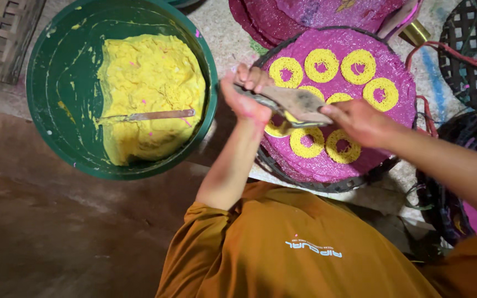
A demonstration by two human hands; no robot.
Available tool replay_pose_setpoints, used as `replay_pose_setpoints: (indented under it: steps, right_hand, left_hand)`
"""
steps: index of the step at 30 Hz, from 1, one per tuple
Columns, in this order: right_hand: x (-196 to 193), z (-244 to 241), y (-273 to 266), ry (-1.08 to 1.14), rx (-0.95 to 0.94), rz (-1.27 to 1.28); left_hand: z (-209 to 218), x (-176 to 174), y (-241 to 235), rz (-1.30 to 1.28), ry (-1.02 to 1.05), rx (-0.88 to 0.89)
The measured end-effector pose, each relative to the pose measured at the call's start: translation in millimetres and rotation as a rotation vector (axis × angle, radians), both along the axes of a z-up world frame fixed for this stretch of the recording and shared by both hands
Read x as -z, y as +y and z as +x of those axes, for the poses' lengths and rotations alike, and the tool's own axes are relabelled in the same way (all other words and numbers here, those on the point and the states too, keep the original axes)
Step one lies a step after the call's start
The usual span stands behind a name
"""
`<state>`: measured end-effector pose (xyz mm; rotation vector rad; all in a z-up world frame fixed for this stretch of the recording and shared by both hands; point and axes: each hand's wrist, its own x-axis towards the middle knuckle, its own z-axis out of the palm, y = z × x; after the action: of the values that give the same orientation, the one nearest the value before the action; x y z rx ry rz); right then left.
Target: The person uses a manual press to form yellow dough into ring shapes on a pink glittery mat. They then fill the centers of the rings with pink dough using the same press. The finished pieces are arranged on a tray and placed into a steamer.
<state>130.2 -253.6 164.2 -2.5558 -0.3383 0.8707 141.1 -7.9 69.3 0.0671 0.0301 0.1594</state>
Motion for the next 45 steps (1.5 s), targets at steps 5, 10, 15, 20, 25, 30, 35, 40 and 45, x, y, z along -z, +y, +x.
replay_pose_setpoints:
  steps: [5, 10, 15, 20, 25, 30, 35, 40, 45]
  right_hand:
    - [-15.0, -1.1, -75.0, -0.078, 0.018, 0.278]
    - [13.1, -45.9, -132.8, -0.196, 0.332, 0.346]
    - [70.5, -84.8, -144.2, 0.023, 0.711, 1.081]
    - [89.2, -100.6, -149.0, 0.065, 0.815, 1.312]
    - [79.8, -53.9, -177.4, -0.393, 0.896, 1.063]
    - [102.8, 57.0, -238.8, -0.826, 0.84, 0.507]
    - [144.1, 126.3, -277.6, -0.879, 0.884, -0.149]
    - [148.4, 155.9, -262.0, -0.596, 1.147, -0.315]
    - [129.9, 195.6, -199.1, -0.913, 0.752, -0.576]
  left_hand:
    - [-23.9, 2.3, -3.0, 0.377, 0.275, 0.271]
    - [-96.2, -7.1, 14.9, 2.035, -0.03, -0.032]
    - [-100.9, -21.9, 3.1, 2.302, -0.093, -0.257]
    - [-95.6, -40.5, -0.5, 2.305, -0.041, -0.33]
    - [-119.9, -60.0, 19.7, 2.077, -0.021, -0.424]
    - [-152.4, -57.0, 51.4, 2.05, -0.042, -0.546]
    - [-189.5, -9.0, 70.0, 2.207, 0.241, -0.22]
    - [-193.0, 45.9, 63.5, 2.263, 0.395, -0.201]
    - [-177.2, 63.2, 65.7, 2.278, 0.468, -0.275]
